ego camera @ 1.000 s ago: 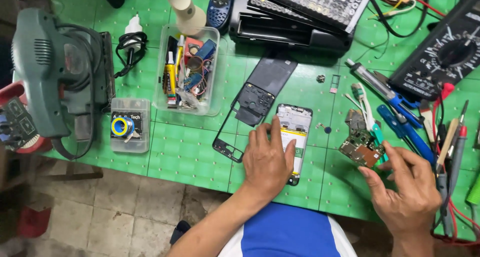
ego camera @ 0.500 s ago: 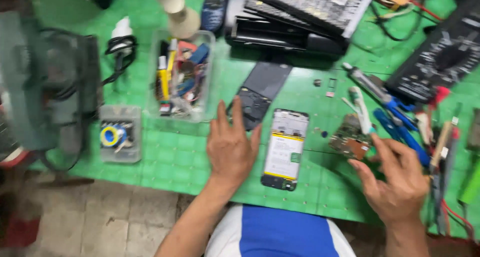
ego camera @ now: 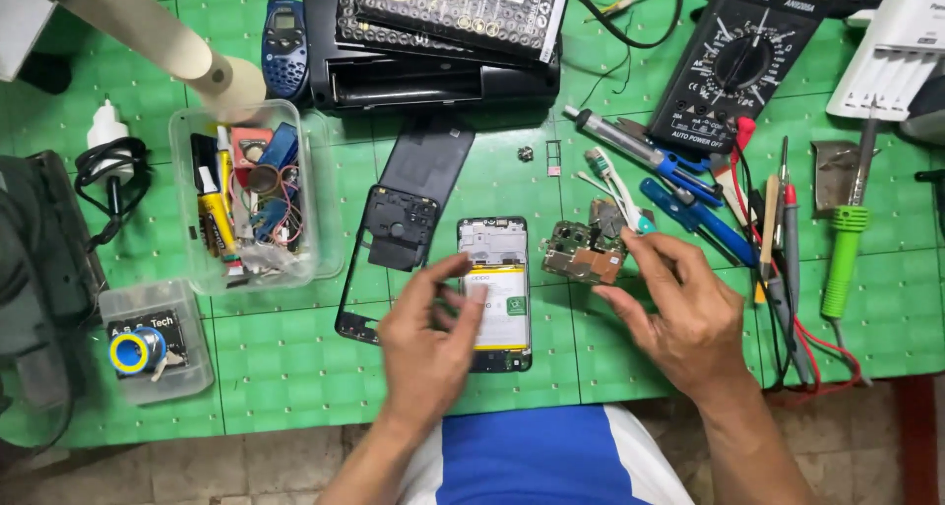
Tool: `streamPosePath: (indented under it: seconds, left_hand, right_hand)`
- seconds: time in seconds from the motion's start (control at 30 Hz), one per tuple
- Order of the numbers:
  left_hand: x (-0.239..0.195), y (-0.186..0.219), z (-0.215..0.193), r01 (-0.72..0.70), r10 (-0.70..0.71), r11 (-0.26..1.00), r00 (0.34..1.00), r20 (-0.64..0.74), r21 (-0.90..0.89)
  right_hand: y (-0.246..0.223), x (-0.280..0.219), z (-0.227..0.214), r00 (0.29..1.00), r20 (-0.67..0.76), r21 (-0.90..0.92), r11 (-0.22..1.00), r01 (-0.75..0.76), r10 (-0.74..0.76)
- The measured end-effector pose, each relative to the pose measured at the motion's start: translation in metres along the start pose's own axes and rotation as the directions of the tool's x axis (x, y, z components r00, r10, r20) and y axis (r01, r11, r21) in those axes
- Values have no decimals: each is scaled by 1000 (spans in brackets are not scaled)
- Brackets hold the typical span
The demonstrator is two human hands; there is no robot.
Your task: Disassembling a smartphone to clean and inspect internal components using a toothbrush and prying tool.
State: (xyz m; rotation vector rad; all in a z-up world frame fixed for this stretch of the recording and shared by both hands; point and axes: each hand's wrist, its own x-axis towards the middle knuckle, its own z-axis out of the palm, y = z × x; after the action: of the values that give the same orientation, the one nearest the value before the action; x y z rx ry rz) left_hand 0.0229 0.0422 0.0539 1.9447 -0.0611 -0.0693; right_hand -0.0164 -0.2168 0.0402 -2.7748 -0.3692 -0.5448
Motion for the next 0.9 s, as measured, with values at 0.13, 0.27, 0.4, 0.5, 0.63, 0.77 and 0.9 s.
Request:
streamPosePath:
  seconds: [0.13, 0.27, 0.4, 0.5, 0.63, 0.77, 0.9]
  left_hand:
    - [-10, 6, 26, -220, 227, 961, 974, -23, 168]
    - [-15, 16, 45, -309, 325, 882, 946, 15, 356]
    - [-17, 7, 53, -226, 225, 902, 973, 46, 369]
    - [-13, 13, 47, -58, 16, 927, 993, 116, 371]
    - [-12, 18, 44, -45, -5, 938, 989, 145, 343]
    - [-14, 17, 48, -133, 119, 912, 991, 61, 388]
    - [-16, 16, 51, -178, 194, 871, 981, 13, 457]
  right_hand:
    - [-18, 20, -12, 998, 35, -78, 996, 51, -48]
    - [-28, 24, -10, 994, 63, -107, 990, 97, -91]
    - [-36, 22, -9, 990, 78, -100, 987, 128, -120]
    - [-51, 33, -13, 984, -4, -152, 973, 175, -178]
    - [-56, 32, -13, 982, -33, -178, 968, 178, -187]
    - [-58, 28, -12, 984, -80, -164, 975, 146, -161]
    - [-60, 22, -9, 987, -103, -157, 982, 107, -124]
